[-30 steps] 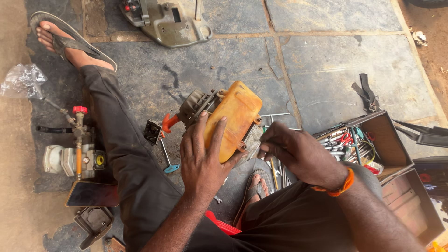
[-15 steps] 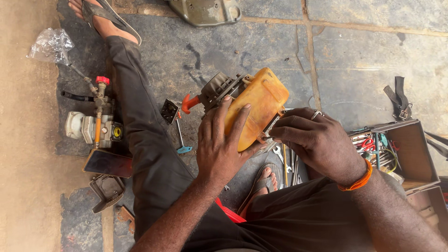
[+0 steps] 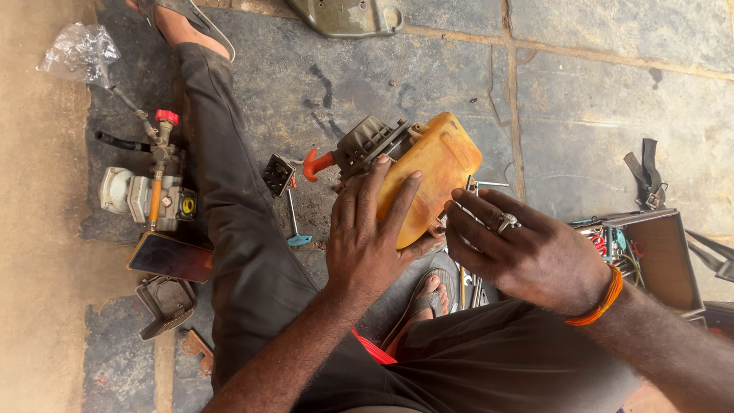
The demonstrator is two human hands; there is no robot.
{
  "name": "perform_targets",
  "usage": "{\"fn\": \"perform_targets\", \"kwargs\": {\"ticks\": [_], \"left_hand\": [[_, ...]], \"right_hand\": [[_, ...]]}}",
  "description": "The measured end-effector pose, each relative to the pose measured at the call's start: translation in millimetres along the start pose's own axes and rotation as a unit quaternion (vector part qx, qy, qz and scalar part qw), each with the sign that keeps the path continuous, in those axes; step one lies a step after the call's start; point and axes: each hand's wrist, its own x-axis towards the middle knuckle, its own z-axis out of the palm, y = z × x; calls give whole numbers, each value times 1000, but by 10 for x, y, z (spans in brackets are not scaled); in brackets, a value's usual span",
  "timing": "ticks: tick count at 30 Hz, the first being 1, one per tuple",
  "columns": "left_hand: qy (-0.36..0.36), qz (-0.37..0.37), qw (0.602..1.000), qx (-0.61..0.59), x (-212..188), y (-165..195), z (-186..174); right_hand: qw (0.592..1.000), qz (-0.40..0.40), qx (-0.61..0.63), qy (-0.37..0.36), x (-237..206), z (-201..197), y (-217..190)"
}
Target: The person uses a screwdriver to loosen and remove screws from the yellow fuel tank of a small engine. They then detach the tank and handle a carburetor assembly, placing it onto the engine block.
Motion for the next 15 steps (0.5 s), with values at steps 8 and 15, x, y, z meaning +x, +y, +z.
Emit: {"fn": "perform_targets", "kwargs": {"ticks": [8, 15], "left_hand": [[15, 2, 1000, 5, -20, 3, -13], [22, -1, 1000, -9, -9, -27, 2]], "right_hand": [[996, -54, -45, -49, 49, 81, 135], [1000, 17, 13, 5, -6, 248, 216]]}}
